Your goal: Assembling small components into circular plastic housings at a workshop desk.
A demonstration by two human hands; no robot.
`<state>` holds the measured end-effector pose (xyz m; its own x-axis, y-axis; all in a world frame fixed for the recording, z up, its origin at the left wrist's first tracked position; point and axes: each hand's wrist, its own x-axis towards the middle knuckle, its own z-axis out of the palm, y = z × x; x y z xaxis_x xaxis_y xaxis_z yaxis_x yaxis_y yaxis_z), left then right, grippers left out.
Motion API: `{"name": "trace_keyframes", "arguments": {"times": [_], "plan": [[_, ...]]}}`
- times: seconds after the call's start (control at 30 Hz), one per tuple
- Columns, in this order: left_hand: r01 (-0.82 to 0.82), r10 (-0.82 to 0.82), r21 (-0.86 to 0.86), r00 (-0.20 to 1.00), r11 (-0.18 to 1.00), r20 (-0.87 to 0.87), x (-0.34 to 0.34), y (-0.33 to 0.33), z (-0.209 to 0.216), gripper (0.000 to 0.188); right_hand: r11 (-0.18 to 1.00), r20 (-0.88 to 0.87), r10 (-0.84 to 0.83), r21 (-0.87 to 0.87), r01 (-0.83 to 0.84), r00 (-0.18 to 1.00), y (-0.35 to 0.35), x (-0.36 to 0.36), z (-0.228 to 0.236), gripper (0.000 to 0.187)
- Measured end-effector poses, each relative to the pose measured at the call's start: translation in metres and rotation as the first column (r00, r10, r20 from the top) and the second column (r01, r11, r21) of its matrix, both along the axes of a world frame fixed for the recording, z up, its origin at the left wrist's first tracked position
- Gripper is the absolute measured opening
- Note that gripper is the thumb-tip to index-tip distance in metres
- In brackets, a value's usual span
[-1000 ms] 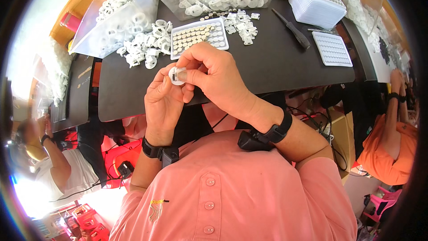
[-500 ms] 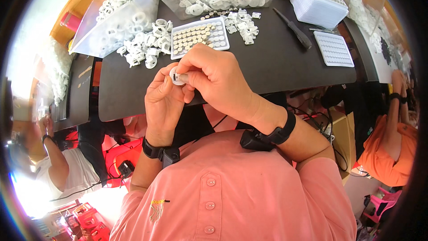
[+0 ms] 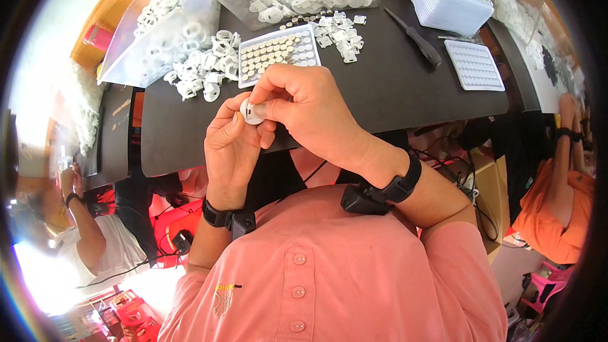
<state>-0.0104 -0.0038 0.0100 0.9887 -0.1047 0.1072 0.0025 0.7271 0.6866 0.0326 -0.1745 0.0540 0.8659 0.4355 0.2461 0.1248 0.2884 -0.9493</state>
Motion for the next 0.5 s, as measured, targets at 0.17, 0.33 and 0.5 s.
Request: {"name": "trace_keyframes", "arguments": {"times": [0.17, 0.33, 0.5], "plan": [[0.002, -0.002, 0.009, 1.0, 1.0, -0.004, 0.0004, 0.0, 0.0007, 0.03, 1.0, 0.02, -0.009, -0.009, 0.009, 1.0, -0.0021, 0.0019, -0.0014, 0.005], [0.003, -0.003, 0.013, 1.0, 1.0, -0.007, 0.0004, 0.0006, -0.0001, 0.031, 1.0, 0.031, -0.007, -0.019, 0.008, 0.999, -0.0021, 0.0023, -0.0012, 0.006], [-0.001, 0.002, 0.017, 1.0, 1.0, -0.018, 0.0006, -0.0003, 0.0007, 0.029, 0.999, 0.007, -0.032, -0.001, 0.032, 0.999, 0.001, -0.0001, -0.0039, 0.006]]}}
